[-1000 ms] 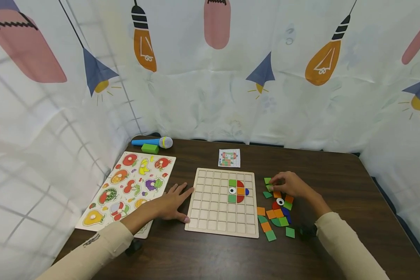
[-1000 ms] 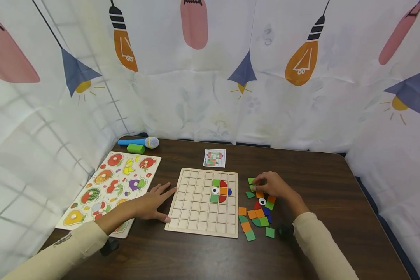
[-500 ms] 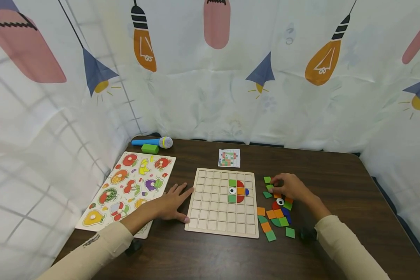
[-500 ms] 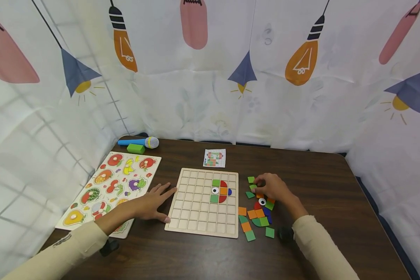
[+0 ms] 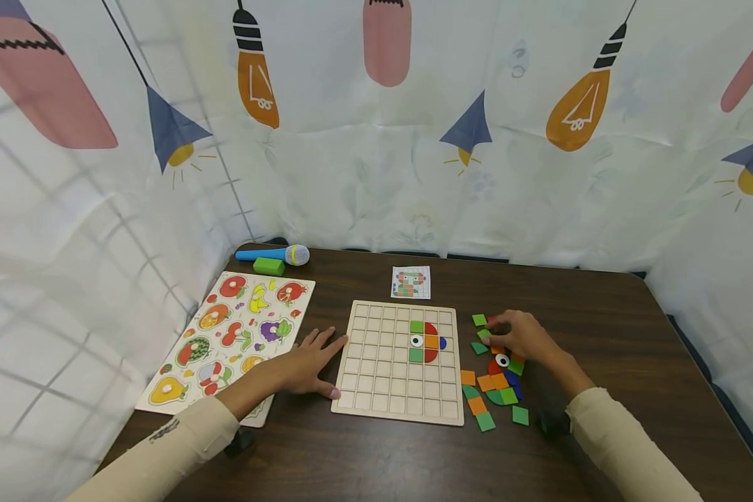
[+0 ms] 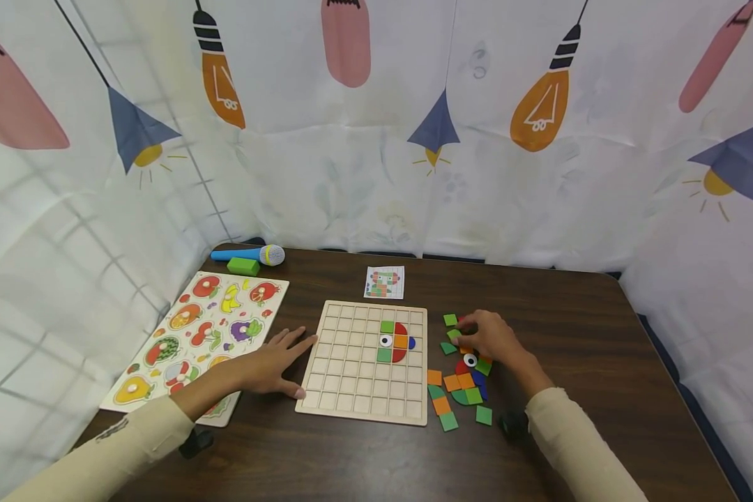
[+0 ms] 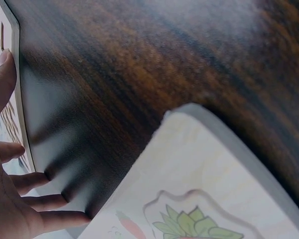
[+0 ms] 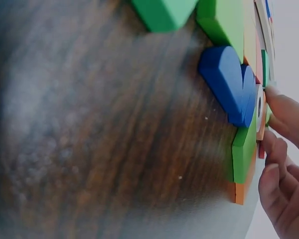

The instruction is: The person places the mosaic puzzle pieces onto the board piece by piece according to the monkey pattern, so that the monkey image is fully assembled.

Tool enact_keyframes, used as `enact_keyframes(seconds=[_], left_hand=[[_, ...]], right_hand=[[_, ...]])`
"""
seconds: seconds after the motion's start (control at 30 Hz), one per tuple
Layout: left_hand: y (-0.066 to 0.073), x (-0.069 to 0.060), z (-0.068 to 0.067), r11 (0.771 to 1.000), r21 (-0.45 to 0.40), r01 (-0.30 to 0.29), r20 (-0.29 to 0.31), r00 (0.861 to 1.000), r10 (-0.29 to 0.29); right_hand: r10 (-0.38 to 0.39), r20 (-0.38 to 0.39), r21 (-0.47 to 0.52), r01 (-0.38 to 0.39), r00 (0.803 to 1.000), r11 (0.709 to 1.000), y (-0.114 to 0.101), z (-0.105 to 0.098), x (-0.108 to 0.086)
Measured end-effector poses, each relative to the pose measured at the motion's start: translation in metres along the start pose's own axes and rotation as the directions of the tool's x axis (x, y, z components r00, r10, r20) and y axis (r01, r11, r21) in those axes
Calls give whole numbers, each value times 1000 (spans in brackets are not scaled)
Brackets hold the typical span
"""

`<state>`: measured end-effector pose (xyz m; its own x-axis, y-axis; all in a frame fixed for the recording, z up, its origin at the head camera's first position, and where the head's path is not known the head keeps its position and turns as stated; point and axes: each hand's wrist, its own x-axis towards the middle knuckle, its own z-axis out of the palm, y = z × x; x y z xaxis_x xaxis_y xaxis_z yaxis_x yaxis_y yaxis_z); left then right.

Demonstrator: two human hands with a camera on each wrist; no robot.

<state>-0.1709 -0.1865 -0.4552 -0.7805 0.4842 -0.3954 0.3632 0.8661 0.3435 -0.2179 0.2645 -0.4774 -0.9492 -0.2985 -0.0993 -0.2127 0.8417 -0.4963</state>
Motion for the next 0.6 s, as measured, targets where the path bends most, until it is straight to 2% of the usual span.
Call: enact_keyframes(seconds=[0.37, 0.6], left_hand=[[0, 0, -1, 1000, -7, -5, 0, 1000, 5], [-1, 0, 0, 1000, -4, -6, -1, 1000, 6]], right_hand=[[-139, 29, 103, 136, 990, 985, -3, 1, 1], [-180, 26, 86, 178, 983, 980, -9, 1, 3]])
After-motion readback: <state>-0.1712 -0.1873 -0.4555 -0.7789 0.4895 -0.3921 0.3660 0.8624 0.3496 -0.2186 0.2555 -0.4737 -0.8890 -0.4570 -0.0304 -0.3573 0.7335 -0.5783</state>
